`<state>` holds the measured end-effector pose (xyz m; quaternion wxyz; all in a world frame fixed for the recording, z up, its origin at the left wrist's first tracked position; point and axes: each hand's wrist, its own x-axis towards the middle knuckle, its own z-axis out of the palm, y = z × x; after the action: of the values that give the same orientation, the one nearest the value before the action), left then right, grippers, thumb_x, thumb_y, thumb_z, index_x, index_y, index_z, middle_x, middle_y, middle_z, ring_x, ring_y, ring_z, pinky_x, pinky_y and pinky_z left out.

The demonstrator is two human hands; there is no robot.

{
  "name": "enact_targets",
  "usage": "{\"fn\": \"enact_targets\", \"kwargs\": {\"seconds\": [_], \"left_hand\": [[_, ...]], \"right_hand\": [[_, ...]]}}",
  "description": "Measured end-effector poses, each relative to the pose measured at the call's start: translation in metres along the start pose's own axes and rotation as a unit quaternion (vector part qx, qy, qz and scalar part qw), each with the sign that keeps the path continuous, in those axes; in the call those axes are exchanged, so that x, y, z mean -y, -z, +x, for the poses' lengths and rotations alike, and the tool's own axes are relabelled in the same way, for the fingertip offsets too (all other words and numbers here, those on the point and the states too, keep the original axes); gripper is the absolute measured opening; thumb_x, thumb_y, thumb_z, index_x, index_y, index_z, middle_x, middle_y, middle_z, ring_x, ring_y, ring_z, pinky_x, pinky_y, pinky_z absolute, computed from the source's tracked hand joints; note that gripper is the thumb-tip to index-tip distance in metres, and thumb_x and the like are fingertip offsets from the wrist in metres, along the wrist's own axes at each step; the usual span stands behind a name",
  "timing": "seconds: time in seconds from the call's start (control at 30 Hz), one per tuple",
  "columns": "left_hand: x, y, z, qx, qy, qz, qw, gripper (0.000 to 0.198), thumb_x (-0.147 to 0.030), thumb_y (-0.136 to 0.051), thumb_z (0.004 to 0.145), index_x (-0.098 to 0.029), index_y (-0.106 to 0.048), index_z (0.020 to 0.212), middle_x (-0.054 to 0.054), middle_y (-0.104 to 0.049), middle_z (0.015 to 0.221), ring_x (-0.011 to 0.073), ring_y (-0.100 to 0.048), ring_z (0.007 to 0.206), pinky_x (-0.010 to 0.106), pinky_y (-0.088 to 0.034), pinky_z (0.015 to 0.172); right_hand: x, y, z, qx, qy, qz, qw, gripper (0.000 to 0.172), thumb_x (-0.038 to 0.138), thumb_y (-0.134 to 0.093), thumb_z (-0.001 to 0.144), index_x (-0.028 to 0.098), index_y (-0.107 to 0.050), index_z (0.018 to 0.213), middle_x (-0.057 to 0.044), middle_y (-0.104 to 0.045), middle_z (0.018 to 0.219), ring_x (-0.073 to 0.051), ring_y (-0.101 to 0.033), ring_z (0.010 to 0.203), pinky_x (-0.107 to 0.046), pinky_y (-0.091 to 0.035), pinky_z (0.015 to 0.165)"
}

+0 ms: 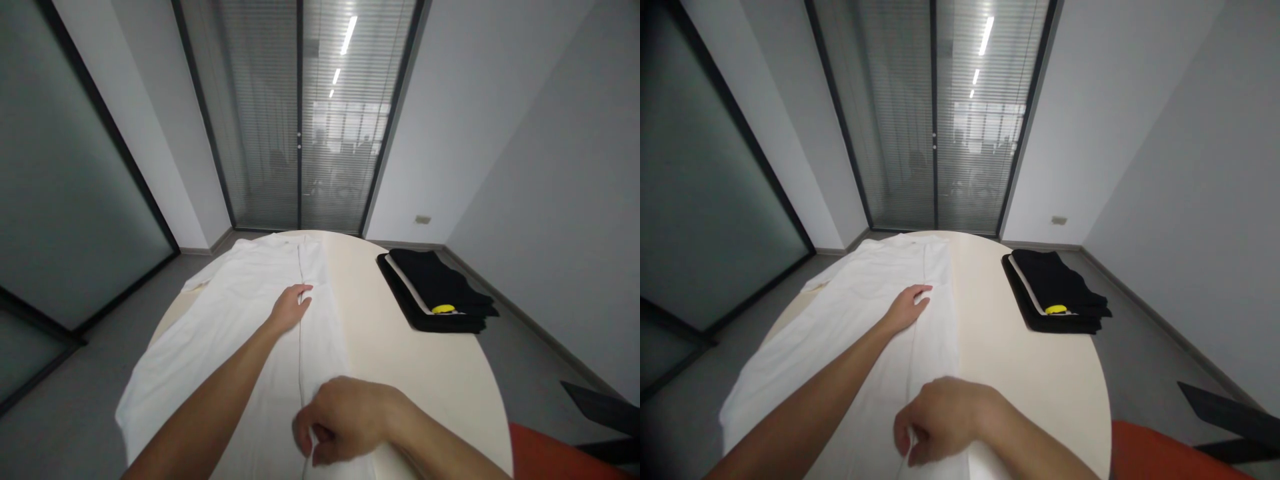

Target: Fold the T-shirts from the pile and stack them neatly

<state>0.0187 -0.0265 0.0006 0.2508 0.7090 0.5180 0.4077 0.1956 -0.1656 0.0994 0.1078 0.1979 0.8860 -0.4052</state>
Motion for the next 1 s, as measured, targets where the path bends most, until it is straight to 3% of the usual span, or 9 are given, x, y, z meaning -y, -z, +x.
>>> {"fn": "enact_targets", "kwargs": {"seconds": [0.2, 0.37, 0.43, 0.6, 0.67, 0.83, 1.0], "left_hand": [[0.005, 0.004, 0.006, -0.04, 0.024, 0.013, 0.999, 0.034, -0.01, -0.056, 0.088, -0.019, -0.069, 0.118, 0.006, -0.07, 0.124, 0.019, -0.066, 0.112, 0.035, -0.05, 0.105], [0.008, 0.004, 0.005, -0.046, 0.04, 0.05, 0.997, 0.028, -0.011, -0.06, 0.085, -0.019, -0.071, 0.108, 0.007, -0.073, 0.115, 0.0217, -0.067, 0.106, 0.037, -0.051, 0.101], [0.007, 0.003, 0.003, -0.058, 0.045, 0.062, 0.995, 0.024, -0.015, -0.058, 0.088, -0.02, -0.071, 0.108, 0.008, -0.073, 0.114, 0.0216, -0.067, 0.105, 0.036, -0.05, 0.101], [-0.001, 0.003, 0.005, -0.071, 0.083, 0.098, 0.989, 0.042, -0.028, -0.053, 0.096, -0.022, -0.056, 0.137, 0.008, -0.074, 0.107, 0.0222, -0.069, 0.101, 0.036, -0.052, 0.093], [-0.004, 0.003, 0.011, -0.057, 0.102, 0.128, 0.985, 0.045, -0.032, -0.05, 0.098, -0.022, -0.053, 0.142, 0.01, -0.074, 0.107, 0.024, -0.069, 0.102, 0.037, -0.051, 0.092], [-0.006, 0.003, 0.042, -0.029, 0.122, 0.161, 0.979, 0.04, -0.037, -0.051, 0.097, -0.017, -0.064, 0.13, 0.014, -0.073, 0.112, 0.0285, -0.066, 0.111, 0.041, -0.047, 0.1], [0.003, -0.002, 0.071, -0.016, 0.157, 0.148, 0.976, 0.041, -0.034, -0.06, 0.093, -0.02, -0.061, 0.132, 0.01, -0.076, 0.107, 0.0249, -0.071, 0.101, 0.034, -0.053, 0.088]], "right_hand": [[0.003, -0.003, 0.006, -0.082, 0.078, 0.094, 0.989, 0.029, 0.034, -0.071, 0.087, 0.022, -0.068, 0.113, 0.007, -0.057, 0.07, -0.004, -0.052, 0.06, -0.015, -0.04, 0.064], [0.005, -0.016, 0.023, -0.058, 0.062, -0.016, 0.996, 0.038, 0.039, -0.072, 0.085, 0.028, -0.067, 0.121, 0.007, -0.063, 0.071, -0.008, -0.059, 0.065, -0.017, -0.042, 0.067], [0.004, -0.02, 0.028, -0.056, 0.067, -0.051, 0.995, 0.033, 0.04, -0.068, 0.088, 0.029, -0.068, 0.119, 0.006, -0.067, 0.074, -0.009, -0.062, 0.068, -0.018, -0.042, 0.069], [0.005, -0.02, 0.03, -0.062, 0.096, -0.084, 0.99, 0.023, 0.036, -0.062, 0.092, 0.026, -0.07, 0.111, 0.005, -0.069, 0.076, -0.009, -0.063, 0.069, -0.018, -0.042, 0.068], [0.007, -0.018, 0.029, -0.068, 0.105, -0.067, 0.99, 0.024, 0.035, -0.062, 0.092, 0.025, -0.069, 0.113, 0.006, -0.067, 0.073, -0.008, -0.062, 0.066, -0.016, -0.042, 0.067], [0.01, -0.019, 0.029, -0.068, 0.096, -0.068, 0.991, 0.026, 0.035, -0.063, 0.092, 0.026, -0.069, 0.116, 0.005, -0.069, 0.075, -0.009, -0.064, 0.069, -0.017, -0.043, 0.069], [0.006, -0.028, 0.036, -0.06, 0.086, -0.097, 0.99, 0.026, 0.041, -0.06, 0.095, 0.028, -0.068, 0.116, 0.003, -0.074, 0.081, -0.012, -0.069, 0.074, -0.02, -0.044, 0.069]]}}
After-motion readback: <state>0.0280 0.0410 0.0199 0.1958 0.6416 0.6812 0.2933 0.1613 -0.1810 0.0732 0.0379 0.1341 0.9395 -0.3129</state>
